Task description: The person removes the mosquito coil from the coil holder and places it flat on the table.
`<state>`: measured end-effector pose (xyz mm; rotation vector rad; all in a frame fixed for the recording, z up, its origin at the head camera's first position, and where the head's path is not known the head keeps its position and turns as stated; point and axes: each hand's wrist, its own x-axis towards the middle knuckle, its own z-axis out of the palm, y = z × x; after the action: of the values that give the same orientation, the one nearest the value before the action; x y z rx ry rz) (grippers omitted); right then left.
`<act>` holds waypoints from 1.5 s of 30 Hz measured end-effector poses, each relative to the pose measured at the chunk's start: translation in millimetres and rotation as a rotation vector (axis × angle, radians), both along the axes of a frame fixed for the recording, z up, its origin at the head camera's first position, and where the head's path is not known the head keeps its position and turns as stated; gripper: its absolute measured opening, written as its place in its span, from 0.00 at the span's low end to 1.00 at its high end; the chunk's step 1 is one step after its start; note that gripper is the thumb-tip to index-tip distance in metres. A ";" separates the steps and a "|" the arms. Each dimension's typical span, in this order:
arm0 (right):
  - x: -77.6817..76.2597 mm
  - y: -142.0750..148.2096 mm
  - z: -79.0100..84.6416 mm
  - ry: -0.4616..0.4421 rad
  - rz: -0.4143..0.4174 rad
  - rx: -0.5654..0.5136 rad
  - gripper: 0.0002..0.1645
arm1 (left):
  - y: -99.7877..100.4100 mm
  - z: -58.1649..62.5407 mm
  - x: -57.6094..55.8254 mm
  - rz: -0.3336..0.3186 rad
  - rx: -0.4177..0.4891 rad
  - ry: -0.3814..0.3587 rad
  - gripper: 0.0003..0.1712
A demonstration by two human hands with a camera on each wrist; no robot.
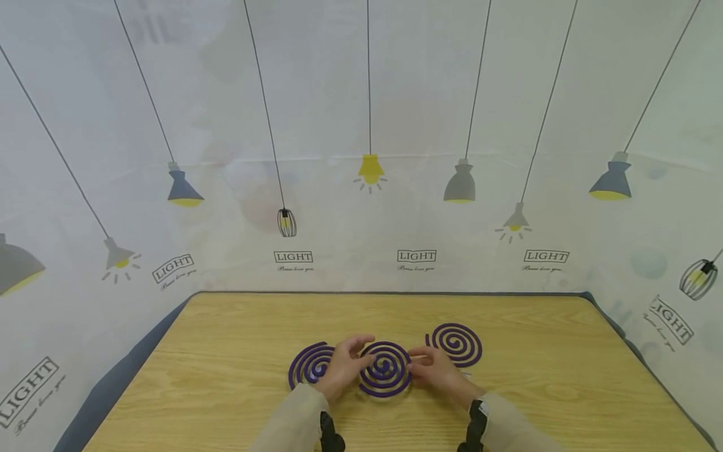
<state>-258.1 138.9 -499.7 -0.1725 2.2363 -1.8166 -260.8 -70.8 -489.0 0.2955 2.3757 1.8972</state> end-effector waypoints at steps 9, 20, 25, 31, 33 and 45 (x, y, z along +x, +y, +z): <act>2.1 1.4 0.8 0.017 -0.052 -0.033 0.20 | 3.3 1.2 4.8 0.017 0.020 -0.010 0.25; 3.3 8.2 1.5 0.041 -0.119 -0.014 0.19 | 15.5 -2.6 5.5 0.072 0.041 -0.052 0.24; 5.6 9.2 3.0 0.073 -0.150 0.029 0.18 | 20.6 -4.2 7.1 0.085 0.046 -0.083 0.23; 10.6 11.0 3.7 0.124 -0.178 0.079 0.17 | 26.1 -7.8 7.0 0.066 0.094 -0.098 0.23; 12.5 12.1 4.0 0.133 -0.173 0.082 0.18 | 28.5 -9.4 7.3 0.065 0.112 -0.106 0.23; 11.7 13.0 4.8 0.146 -0.148 0.110 0.22 | 34.2 -11.0 9.9 0.074 0.118 -0.082 0.23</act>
<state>-246.4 151.8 -494.9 -0.1252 2.5044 -1.7991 -250.9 -36.6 -500.0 0.1363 2.2579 2.0442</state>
